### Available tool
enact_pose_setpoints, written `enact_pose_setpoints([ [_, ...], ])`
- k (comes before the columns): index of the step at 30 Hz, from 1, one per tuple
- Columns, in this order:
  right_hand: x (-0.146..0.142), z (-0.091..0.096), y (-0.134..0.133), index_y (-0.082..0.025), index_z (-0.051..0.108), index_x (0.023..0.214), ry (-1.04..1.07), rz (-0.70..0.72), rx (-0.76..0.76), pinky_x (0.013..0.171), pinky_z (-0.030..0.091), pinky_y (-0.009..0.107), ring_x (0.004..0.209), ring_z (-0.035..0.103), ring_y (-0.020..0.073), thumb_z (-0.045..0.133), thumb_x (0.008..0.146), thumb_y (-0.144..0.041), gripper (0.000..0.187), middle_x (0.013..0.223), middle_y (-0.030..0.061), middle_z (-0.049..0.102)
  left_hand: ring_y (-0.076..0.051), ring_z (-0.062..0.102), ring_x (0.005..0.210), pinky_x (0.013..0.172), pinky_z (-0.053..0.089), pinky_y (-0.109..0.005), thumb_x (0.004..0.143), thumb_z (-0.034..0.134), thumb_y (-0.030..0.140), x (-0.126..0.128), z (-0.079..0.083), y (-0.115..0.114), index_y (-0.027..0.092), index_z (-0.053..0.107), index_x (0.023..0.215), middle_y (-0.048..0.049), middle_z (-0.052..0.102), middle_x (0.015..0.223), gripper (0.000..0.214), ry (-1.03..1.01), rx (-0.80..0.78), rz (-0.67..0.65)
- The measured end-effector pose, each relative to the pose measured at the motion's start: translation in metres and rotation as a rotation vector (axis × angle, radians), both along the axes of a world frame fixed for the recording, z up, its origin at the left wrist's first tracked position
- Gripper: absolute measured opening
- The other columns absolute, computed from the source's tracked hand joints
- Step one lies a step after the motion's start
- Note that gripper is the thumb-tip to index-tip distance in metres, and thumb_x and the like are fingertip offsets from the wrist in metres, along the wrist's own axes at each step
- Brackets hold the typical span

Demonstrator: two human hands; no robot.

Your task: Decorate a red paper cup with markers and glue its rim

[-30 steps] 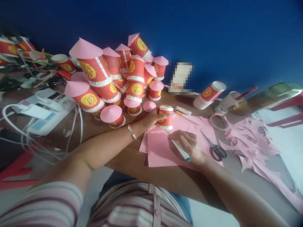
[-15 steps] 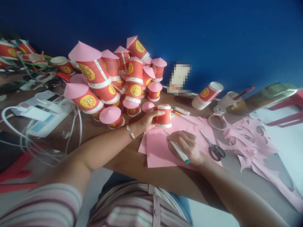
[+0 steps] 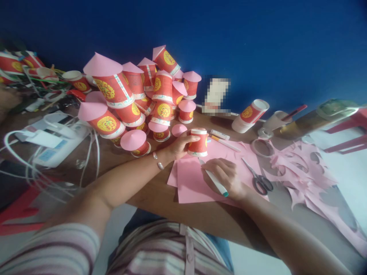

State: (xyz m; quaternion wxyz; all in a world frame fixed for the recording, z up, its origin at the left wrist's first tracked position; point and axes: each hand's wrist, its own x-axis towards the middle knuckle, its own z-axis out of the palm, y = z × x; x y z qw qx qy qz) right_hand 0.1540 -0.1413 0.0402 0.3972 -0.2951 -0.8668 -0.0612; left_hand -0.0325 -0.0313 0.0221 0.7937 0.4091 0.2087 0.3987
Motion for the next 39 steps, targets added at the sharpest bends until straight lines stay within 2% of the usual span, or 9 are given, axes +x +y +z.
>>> enact_pose_setpoints([
  [10, 0.001, 0.003, 0.002, -0.021, 0.063, 0.112, 0.036, -0.06, 0.038, 0.064, 0.057, 0.026, 0.071, 0.072, 0.0151, 0.064, 0.098, -0.005, 0.021, 0.085, 0.0027, 0.074, -0.029, 0.071, 0.114, 0.093, 0.055, -0.039, 0.08, 0.086, 0.04, -0.001, -0.005, -0.002, 0.02, 0.071, 0.126, -0.0126, 0.076, 0.122, 0.053, 0.073, 0.098, 0.001],
  [15, -0.001, 0.004, 0.003, -0.02, 0.063, 0.11, 0.047, -0.096, 0.023, 0.064, 0.057, 0.025, 0.07, 0.071, 0.0147, 0.065, 0.096, -0.002, 0.022, 0.084, 0.0025, 0.073, -0.03, 0.07, 0.117, 0.098, 0.053, -0.042, 0.077, 0.089, 0.042, -0.001, -0.007, -0.002, 0.02, 0.071, 0.129, -0.0133, 0.074, 0.126, 0.059, 0.087, 0.101, 0.005],
  [25, 0.0, 0.002, 0.004, -0.02, 0.061, 0.111, 0.029, -0.105, -0.003, 0.062, 0.054, 0.024, 0.068, 0.071, 0.0135, 0.064, 0.099, -0.005, 0.02, 0.085, 0.0016, 0.073, -0.033, 0.063, 0.13, 0.109, 0.048, -0.044, 0.08, 0.089, 0.041, -0.002, -0.009, -0.001, 0.019, 0.073, 0.128, -0.0149, 0.072, 0.134, 0.055, 0.102, 0.166, 0.003],
  [33, 0.0, 0.001, 0.005, -0.021, 0.06, 0.113, 0.015, -0.108, -0.024, 0.062, 0.054, 0.024, 0.068, 0.07, 0.0132, 0.062, 0.1, -0.005, 0.021, 0.085, 0.0012, 0.073, -0.032, 0.063, 0.13, 0.109, 0.048, -0.044, 0.082, 0.087, 0.039, -0.002, -0.009, -0.001, 0.02, 0.074, 0.132, -0.0141, 0.073, 0.132, 0.055, 0.114, 0.192, -0.007],
  [39, 0.001, 0.001, 0.004, -0.019, 0.06, 0.11, 0.002, -0.104, -0.015, 0.061, 0.052, 0.024, 0.067, 0.069, 0.0132, 0.063, 0.098, -0.004, 0.019, 0.083, 0.0015, 0.072, -0.03, 0.065, 0.124, 0.103, 0.05, -0.04, 0.082, 0.087, 0.039, -0.003, -0.011, -0.001, 0.019, 0.073, 0.131, -0.0143, 0.073, 0.13, 0.055, 0.119, 0.195, -0.003],
])
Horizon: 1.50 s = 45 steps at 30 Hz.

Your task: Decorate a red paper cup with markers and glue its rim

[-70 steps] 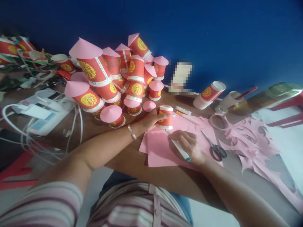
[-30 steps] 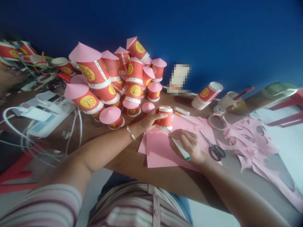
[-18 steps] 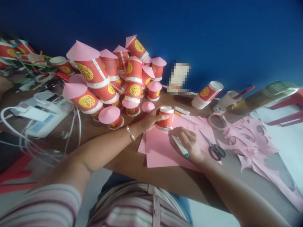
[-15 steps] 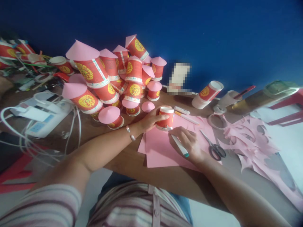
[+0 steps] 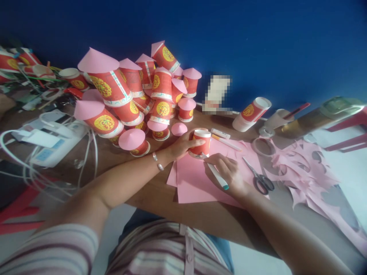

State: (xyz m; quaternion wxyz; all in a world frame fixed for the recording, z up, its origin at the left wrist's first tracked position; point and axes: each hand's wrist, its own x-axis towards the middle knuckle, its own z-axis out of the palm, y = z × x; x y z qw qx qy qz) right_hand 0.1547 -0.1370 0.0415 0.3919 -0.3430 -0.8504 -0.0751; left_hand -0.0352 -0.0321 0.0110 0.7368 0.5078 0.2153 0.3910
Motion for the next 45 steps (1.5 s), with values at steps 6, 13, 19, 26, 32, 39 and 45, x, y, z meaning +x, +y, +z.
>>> enact_pose_setpoints([
  [6, -0.001, 0.0, 0.0, -0.02, 0.06, 0.11, 0.008, -0.003, 0.004, 0.061, 0.053, 0.024, 0.067, 0.069, 0.0128, 0.062, 0.1, -0.005, 0.018, 0.083, 0.0012, 0.072, -0.03, 0.064, 0.126, 0.102, 0.051, -0.039, 0.083, 0.087, 0.038, 0.0, -0.001, 0.0, 0.019, 0.072, 0.132, -0.0145, 0.072, 0.132, 0.054, -0.01, -0.002, -0.008],
  [13, -0.001, 0.001, -0.001, -0.02, 0.06, 0.11, 0.002, -0.002, 0.001, 0.061, 0.053, 0.024, 0.066, 0.069, 0.0134, 0.062, 0.099, -0.004, 0.019, 0.083, 0.0014, 0.072, -0.027, 0.067, 0.117, 0.099, 0.052, -0.038, 0.083, 0.087, 0.039, -0.001, 0.0, 0.0, 0.019, 0.071, 0.13, -0.0139, 0.073, 0.129, 0.054, -0.008, -0.001, -0.019],
  [19, -0.001, 0.003, 0.0, -0.021, 0.059, 0.111, -0.002, -0.004, 0.0, 0.062, 0.054, 0.024, 0.068, 0.07, 0.0134, 0.062, 0.098, -0.004, 0.022, 0.084, 0.0016, 0.073, -0.028, 0.067, 0.119, 0.1, 0.051, -0.04, 0.081, 0.088, 0.039, 0.0, 0.0, 0.0, 0.018, 0.072, 0.128, -0.014, 0.073, 0.128, 0.055, -0.014, -0.02, -0.014],
  [26, -0.001, 0.0, -0.001, -0.02, 0.06, 0.109, 0.018, 0.006, 0.018, 0.061, 0.054, 0.024, 0.067, 0.069, 0.013, 0.062, 0.098, -0.004, 0.02, 0.082, 0.0015, 0.072, -0.026, 0.068, 0.116, 0.099, 0.052, -0.039, 0.078, 0.09, 0.04, 0.0, 0.002, -0.001, 0.019, 0.07, 0.127, -0.013, 0.074, 0.127, 0.057, -0.011, -0.039, -0.003],
  [32, 0.002, 0.007, -0.001, -0.021, 0.063, 0.111, 0.019, -0.02, -0.005, 0.064, 0.057, 0.025, 0.07, 0.072, 0.0144, 0.063, 0.097, -0.005, 0.021, 0.085, 0.002, 0.073, -0.025, 0.072, 0.106, 0.091, 0.055, -0.038, 0.082, 0.087, 0.042, -0.001, 0.002, -0.001, 0.018, 0.068, 0.13, -0.0128, 0.074, 0.123, 0.057, -0.004, -0.045, -0.014],
  [39, 0.004, 0.01, 0.0, -0.022, 0.064, 0.117, 0.007, -0.028, -0.032, 0.065, 0.059, 0.026, 0.073, 0.074, 0.0166, 0.062, 0.098, -0.006, 0.026, 0.087, 0.0027, 0.074, -0.021, 0.074, 0.093, 0.087, 0.057, -0.036, 0.084, 0.085, 0.041, -0.002, 0.0, 0.0, 0.018, 0.066, 0.13, -0.0092, 0.077, 0.108, 0.054, -0.004, -0.037, -0.036],
  [45, 0.002, 0.007, 0.0, -0.021, 0.063, 0.111, 0.006, -0.023, -0.028, 0.061, 0.055, 0.025, 0.068, 0.07, 0.0145, 0.061, 0.098, -0.005, 0.021, 0.084, 0.0018, 0.072, -0.021, 0.075, 0.088, 0.087, 0.059, -0.038, 0.085, 0.085, 0.042, -0.002, -0.001, 0.0, 0.018, 0.065, 0.133, -0.0095, 0.077, 0.111, 0.057, 0.004, -0.043, -0.05],
])
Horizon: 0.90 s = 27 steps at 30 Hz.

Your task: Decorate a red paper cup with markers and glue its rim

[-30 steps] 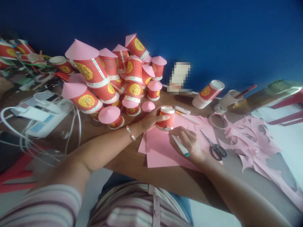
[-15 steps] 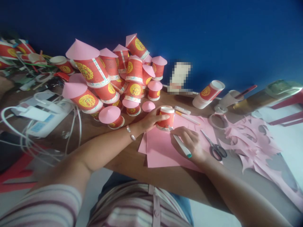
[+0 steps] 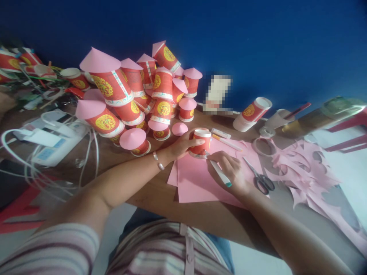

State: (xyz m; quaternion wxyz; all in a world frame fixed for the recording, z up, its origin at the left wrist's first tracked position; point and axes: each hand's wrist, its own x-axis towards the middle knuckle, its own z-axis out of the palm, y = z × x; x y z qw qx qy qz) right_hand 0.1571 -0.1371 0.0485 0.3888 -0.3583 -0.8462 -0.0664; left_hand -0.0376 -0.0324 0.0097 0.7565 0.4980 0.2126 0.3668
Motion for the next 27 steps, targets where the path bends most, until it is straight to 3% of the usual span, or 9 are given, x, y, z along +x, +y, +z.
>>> enact_pose_setpoints([
  [16, 0.0, -0.0005, -0.0004, -0.022, 0.062, 0.111, 0.012, 0.003, 0.002, 0.062, 0.056, 0.025, 0.069, 0.071, 0.0143, 0.061, 0.097, -0.004, 0.022, 0.084, 0.0009, 0.072, -0.022, 0.073, 0.096, 0.087, 0.058, -0.037, 0.082, 0.086, 0.041, 0.0005, 0.0019, -0.0006, 0.019, 0.067, 0.131, -0.0109, 0.076, 0.116, 0.057, -0.003, -0.014, 0.016],
  [27, -0.0016, -0.0017, -0.0021, -0.022, 0.061, 0.109, 0.024, 0.015, 0.016, 0.061, 0.053, 0.025, 0.066, 0.068, 0.0138, 0.063, 0.096, -0.005, 0.021, 0.082, 0.0011, 0.072, -0.031, 0.072, 0.11, 0.09, 0.056, -0.041, 0.075, 0.083, 0.04, 0.002, 0.008, -0.0011, 0.018, 0.07, 0.132, -0.0143, 0.078, 0.116, 0.062, -0.066, -0.052, 0.02],
])
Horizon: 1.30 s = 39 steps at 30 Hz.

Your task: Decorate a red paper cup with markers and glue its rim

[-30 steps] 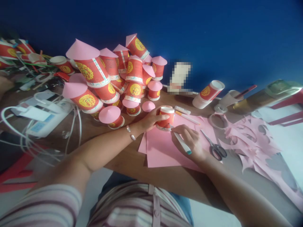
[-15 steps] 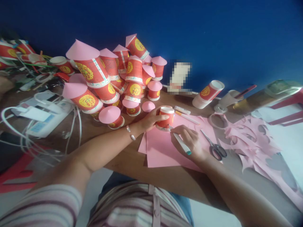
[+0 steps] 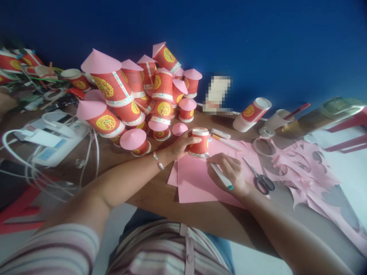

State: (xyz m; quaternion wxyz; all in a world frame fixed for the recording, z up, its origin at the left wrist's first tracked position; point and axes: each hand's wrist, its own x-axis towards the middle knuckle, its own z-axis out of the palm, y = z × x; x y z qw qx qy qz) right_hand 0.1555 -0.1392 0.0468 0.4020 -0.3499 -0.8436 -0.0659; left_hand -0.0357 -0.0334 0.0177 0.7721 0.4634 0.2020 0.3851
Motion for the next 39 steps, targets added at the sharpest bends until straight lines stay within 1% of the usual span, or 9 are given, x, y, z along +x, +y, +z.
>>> enact_pose_setpoints([
  [5, 0.0011, 0.0006, 0.0001, -0.022, 0.063, 0.109, -0.003, -0.002, -0.004, 0.062, 0.054, 0.025, 0.067, 0.07, 0.0144, 0.063, 0.095, -0.004, 0.023, 0.083, 0.0009, 0.073, -0.032, 0.073, 0.109, 0.087, 0.057, -0.041, 0.075, 0.083, 0.04, 0.0013, 0.001, 0.0006, 0.017, 0.07, 0.131, -0.0144, 0.078, 0.115, 0.062, -0.001, -0.012, -0.006],
  [13, 0.002, -0.0012, 0.0009, -0.022, 0.065, 0.113, -0.009, -0.012, -0.026, 0.062, 0.056, 0.026, 0.068, 0.071, 0.0153, 0.062, 0.096, -0.005, 0.024, 0.085, 0.0017, 0.074, -0.033, 0.073, 0.111, 0.094, 0.056, -0.045, 0.075, 0.083, 0.04, 0.0006, 0.0008, 0.0002, 0.018, 0.07, 0.133, -0.0145, 0.079, 0.117, 0.063, -0.013, -0.012, -0.021],
  [21, 0.0022, 0.0018, 0.0019, -0.022, 0.062, 0.109, -0.036, -0.018, -0.034, 0.06, 0.053, 0.025, 0.066, 0.068, 0.0141, 0.06, 0.097, -0.005, 0.021, 0.082, 0.0006, 0.071, -0.031, 0.072, 0.112, 0.093, 0.055, -0.042, 0.075, 0.082, 0.039, 0.0009, 0.001, 0.0006, 0.018, 0.071, 0.131, -0.0135, 0.078, 0.117, 0.061, 0.01, 0.009, 0.009],
  [25, 0.002, 0.001, 0.0011, -0.022, 0.061, 0.108, -0.033, -0.02, -0.029, 0.06, 0.052, 0.025, 0.066, 0.067, 0.0136, 0.06, 0.098, -0.005, 0.02, 0.082, -0.0001, 0.07, -0.032, 0.072, 0.113, 0.095, 0.055, -0.044, 0.075, 0.083, 0.04, 0.0001, -0.0004, 0.001, 0.018, 0.071, 0.13, -0.0142, 0.078, 0.116, 0.06, 0.0, 0.005, -0.012],
  [30, 0.0009, 0.0007, 0.0019, -0.021, 0.063, 0.109, -0.023, -0.001, -0.019, 0.062, 0.053, 0.025, 0.068, 0.069, 0.0139, 0.062, 0.097, -0.004, 0.021, 0.084, 0.0013, 0.071, -0.034, 0.072, 0.115, 0.097, 0.056, -0.045, 0.075, 0.083, 0.038, 0.0001, 0.0009, 0.0, 0.017, 0.07, 0.131, -0.015, 0.078, 0.118, 0.061, -0.012, 0.009, -0.014],
  [34, 0.0014, 0.0014, 0.0021, -0.02, 0.062, 0.106, -0.029, -0.014, -0.026, 0.06, 0.051, 0.024, 0.066, 0.067, 0.0133, 0.06, 0.097, -0.004, 0.019, 0.082, 0.0006, 0.07, -0.033, 0.072, 0.114, 0.095, 0.057, -0.044, 0.076, 0.081, 0.037, -0.0004, 0.0001, 0.0001, 0.018, 0.07, 0.133, -0.0149, 0.079, 0.119, 0.061, -0.017, -0.002, -0.02],
  [39, 0.0011, 0.0017, 0.001, -0.021, 0.06, 0.107, -0.036, -0.016, -0.014, 0.061, 0.053, 0.025, 0.066, 0.068, 0.0135, 0.061, 0.098, -0.004, 0.019, 0.082, 0.0009, 0.07, -0.033, 0.074, 0.11, 0.092, 0.058, -0.044, 0.076, 0.082, 0.039, -0.0008, -0.0027, 0.0013, 0.019, 0.07, 0.134, -0.0144, 0.079, 0.117, 0.063, -0.016, -0.017, -0.039],
])
